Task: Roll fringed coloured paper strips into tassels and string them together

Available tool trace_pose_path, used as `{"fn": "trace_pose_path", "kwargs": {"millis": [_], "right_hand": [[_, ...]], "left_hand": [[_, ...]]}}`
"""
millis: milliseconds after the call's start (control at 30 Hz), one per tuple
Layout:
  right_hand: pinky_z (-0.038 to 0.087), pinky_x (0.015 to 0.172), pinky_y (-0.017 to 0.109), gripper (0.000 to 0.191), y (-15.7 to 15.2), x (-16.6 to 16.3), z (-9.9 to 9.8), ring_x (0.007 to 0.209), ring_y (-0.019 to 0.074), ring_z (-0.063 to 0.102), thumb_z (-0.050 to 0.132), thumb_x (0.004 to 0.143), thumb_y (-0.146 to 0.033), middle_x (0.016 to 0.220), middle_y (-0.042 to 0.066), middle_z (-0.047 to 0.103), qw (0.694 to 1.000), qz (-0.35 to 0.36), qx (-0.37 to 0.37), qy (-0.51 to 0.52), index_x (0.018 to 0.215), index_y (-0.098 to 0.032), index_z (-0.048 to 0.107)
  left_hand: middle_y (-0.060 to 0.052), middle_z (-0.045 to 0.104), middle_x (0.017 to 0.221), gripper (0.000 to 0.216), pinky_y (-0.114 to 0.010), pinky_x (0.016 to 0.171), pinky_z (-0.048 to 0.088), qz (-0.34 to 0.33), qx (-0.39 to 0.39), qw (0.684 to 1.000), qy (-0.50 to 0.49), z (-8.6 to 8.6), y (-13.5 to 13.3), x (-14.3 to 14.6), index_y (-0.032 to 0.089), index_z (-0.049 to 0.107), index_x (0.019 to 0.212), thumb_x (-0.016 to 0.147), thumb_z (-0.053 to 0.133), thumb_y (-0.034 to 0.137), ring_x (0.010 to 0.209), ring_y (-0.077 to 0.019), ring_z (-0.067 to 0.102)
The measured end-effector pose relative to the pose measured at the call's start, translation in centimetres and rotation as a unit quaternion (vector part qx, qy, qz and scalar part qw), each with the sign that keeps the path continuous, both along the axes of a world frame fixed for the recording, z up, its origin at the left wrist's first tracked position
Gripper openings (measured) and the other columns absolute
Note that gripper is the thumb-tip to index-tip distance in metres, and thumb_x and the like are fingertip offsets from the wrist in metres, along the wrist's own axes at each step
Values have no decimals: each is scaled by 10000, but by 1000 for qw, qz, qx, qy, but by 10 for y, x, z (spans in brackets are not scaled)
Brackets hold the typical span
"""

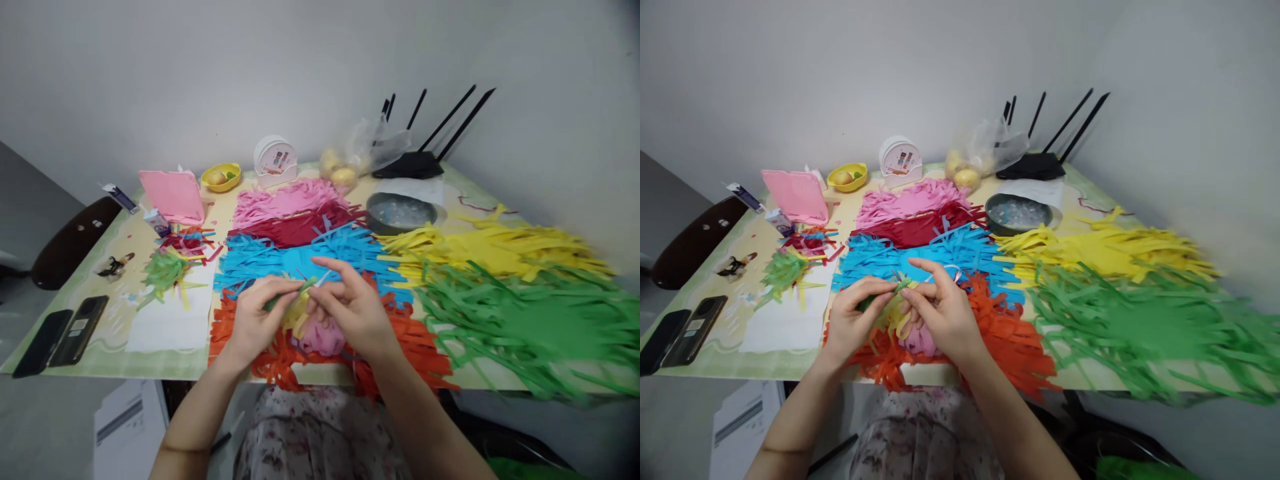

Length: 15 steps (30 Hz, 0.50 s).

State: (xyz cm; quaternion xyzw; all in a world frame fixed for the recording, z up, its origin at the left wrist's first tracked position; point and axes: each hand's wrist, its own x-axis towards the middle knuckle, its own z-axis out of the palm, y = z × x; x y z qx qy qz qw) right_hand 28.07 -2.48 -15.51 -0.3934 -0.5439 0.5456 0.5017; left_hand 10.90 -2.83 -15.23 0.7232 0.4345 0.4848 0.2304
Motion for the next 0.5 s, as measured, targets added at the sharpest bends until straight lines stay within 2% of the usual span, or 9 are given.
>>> {"fn": "trace_pose_path", "kwargs": {"millis": [67,133,200,333,433,500], "right_hand": [[488,457,237,401,2,0,-3,457,123,601,677,836,-428,617,-29,678,999,36,-19,25,1147,-188,596],[485,449,239,300,4,1,-6,452,121,590,691,822,-438,603,-17,670,998,60,-24,26,983,-188,651],[461,439,227,219,4,3,-6,483,112,581,722,802,-404,654,-3,672,999,33,2,24,836,-195,665],[410,414,204,145,4,16,10,533,84,565,742,790,-284,897,21,712,989,-113,59,78,727,-211,634],[372,369,194,148,6,40,30,464,86,546,742,794,-247,778,9,725,953,-235,84,170,778,-224,596],[377,366,195,187,1,67,37,453,99,559,766,771,-273,680,-4,699,921,-323,118,181,792,-227,586]], "left_hand": [[-62,777,911,147,-331,828,532,-19,15,999,28,-2,-1,0,215,750,947,927,611,257,859,-185,704],[-63,772,901,127,-337,829,519,-27,28,998,48,-3,-2,0,208,730,928,928,610,250,857,-187,700],[-58,764,871,93,-334,825,502,-29,40,997,62,-4,-3,0,200,705,900,921,621,233,838,-183,692],[-44,751,872,64,-328,832,461,-38,37,993,109,-3,-4,-1,195,668,876,918,620,193,843,-174,674],[-45,751,879,86,-346,848,433,-41,22,986,160,-5,-3,-7,197,662,868,928,602,200,855,-186,667],[-48,749,878,103,-352,846,421,-40,15,982,186,-10,0,-10,196,663,870,937,589,219,856,-193,662]]}}
